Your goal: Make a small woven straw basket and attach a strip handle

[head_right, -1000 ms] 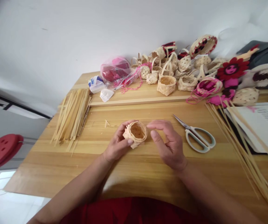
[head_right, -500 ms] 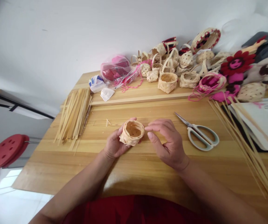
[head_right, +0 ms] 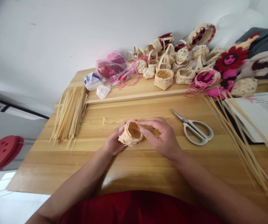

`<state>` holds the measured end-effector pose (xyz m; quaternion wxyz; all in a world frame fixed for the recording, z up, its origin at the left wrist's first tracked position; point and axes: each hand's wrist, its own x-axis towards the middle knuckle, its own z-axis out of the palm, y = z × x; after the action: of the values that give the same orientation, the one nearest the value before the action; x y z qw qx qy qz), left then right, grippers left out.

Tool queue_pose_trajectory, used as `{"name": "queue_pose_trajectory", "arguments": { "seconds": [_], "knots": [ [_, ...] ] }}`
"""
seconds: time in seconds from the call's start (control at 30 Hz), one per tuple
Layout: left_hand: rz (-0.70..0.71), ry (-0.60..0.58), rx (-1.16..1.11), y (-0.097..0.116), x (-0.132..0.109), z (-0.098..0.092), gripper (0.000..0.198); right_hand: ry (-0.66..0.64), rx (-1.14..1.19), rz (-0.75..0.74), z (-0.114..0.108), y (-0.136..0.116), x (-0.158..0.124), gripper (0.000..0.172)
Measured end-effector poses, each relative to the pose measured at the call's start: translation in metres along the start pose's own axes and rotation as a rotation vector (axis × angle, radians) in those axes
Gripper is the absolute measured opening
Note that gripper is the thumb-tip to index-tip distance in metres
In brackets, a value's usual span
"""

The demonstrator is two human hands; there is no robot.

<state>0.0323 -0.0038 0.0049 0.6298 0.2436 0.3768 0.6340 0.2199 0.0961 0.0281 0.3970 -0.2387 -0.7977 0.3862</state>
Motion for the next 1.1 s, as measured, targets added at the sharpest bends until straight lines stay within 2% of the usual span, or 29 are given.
{"name": "queue_pose_trajectory", "arguments": {
  "seconds": [0.1,0.37,0.73,0.87,0.93,1.1],
  "knots": [
    [0.019,0.010,-0.004,-0.001,0.001,0.001,0.062,0.031,-0.011,-0.002,0.001,-0.001,0.000,0.002],
    [0.085,0.055,0.060,-0.003,0.001,0.002,0.061,0.020,-0.061,-0.002,0.001,-0.004,-0.003,0.020],
    [0.236,-0.042,0.238,-0.006,-0.003,-0.004,0.054,-0.082,0.080,0.238,0.004,0.000,-0.005,0.027],
    [0.282,0.014,0.351,-0.002,-0.003,-0.006,0.055,-0.149,0.203,0.293,0.003,-0.008,-0.004,0.036],
    [0.280,0.042,0.319,-0.001,-0.002,-0.008,0.056,-0.100,0.229,0.311,0.001,-0.006,-0.002,0.037],
    [0.223,0.042,0.206,-0.002,0.000,-0.008,0.055,0.158,0.107,0.314,-0.007,0.023,0.007,0.038]
  ]
}}
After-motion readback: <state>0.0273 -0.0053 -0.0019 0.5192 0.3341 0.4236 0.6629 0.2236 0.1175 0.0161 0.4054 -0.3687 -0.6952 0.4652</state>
